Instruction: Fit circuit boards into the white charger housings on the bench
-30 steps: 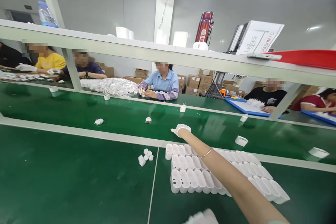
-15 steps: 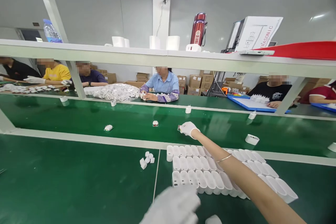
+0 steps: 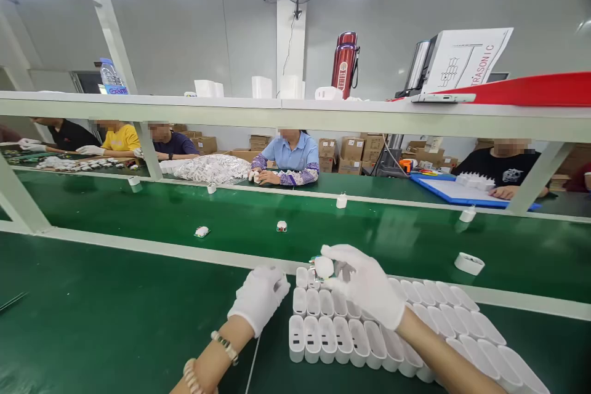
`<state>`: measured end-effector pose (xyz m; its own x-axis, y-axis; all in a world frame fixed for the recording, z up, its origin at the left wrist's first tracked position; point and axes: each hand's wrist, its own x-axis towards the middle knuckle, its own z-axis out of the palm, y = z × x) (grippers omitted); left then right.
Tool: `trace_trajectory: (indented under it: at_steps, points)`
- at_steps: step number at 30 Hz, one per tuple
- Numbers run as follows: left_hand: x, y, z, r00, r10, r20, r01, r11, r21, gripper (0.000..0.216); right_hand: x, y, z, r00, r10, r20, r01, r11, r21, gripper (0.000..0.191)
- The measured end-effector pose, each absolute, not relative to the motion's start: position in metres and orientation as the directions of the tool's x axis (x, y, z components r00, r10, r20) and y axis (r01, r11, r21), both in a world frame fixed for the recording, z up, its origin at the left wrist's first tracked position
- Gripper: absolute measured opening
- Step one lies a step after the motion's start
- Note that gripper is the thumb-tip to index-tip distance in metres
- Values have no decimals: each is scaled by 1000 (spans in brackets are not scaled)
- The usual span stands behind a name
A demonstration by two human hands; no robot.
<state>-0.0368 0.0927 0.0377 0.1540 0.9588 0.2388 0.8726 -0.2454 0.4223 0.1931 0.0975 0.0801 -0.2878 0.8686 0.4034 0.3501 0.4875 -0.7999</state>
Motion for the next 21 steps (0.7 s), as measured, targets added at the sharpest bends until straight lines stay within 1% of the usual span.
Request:
trace_trajectory:
  at_steps: [2, 4, 6, 8, 9, 10, 11, 13, 15, 18, 21]
  points:
    - [-39, 75, 42, 147, 951, 271, 861, -258, 438, 23, 194, 87, 80, -292, 852, 435, 410, 522, -748, 39]
    - [-39, 56, 45, 173, 939, 298, 848, -296, 439, 24, 194, 78, 81, -339, 845, 414, 447, 532, -719, 39]
    - [-36, 41, 45, 254, 892, 375, 802, -410, 433, 20, 192, 70, 80, -384, 840, 384, 449, 533, -717, 40]
    - [-33, 32, 41, 342, 820, 459, 711, -545, 444, 13, 190, 62, 78, -407, 832, 377, 441, 541, -716, 44]
    - [-32, 29, 38, 372, 790, 487, 661, -594, 459, 15, 189, 59, 76, -417, 825, 381, 435, 549, -714, 47]
    - [-31, 26, 35, 381, 780, 496, 629, -612, 480, 23, 188, 56, 73, -422, 819, 389, 428, 559, -710, 50]
    - [-32, 24, 31, 375, 786, 492, 618, -607, 499, 32, 187, 53, 70, -425, 813, 397, 422, 566, -708, 53]
    - [-34, 21, 25, 317, 822, 473, 658, -550, 514, 50, 185, 48, 65, -420, 804, 421, 415, 582, -699, 52]
    - [-35, 18, 20, 267, 844, 465, 716, -497, 491, 65, 185, 45, 63, -424, 784, 453, 405, 612, -679, 49]
    - [-37, 15, 19, 276, 827, 490, 746, -506, 433, 67, 184, 42, 63, -462, 716, 523, 340, 688, -641, 45]
    - [-37, 13, 22, 293, 807, 514, 737, -533, 416, 67, 184, 40, 60, -445, 707, 549, 328, 699, -635, 48]
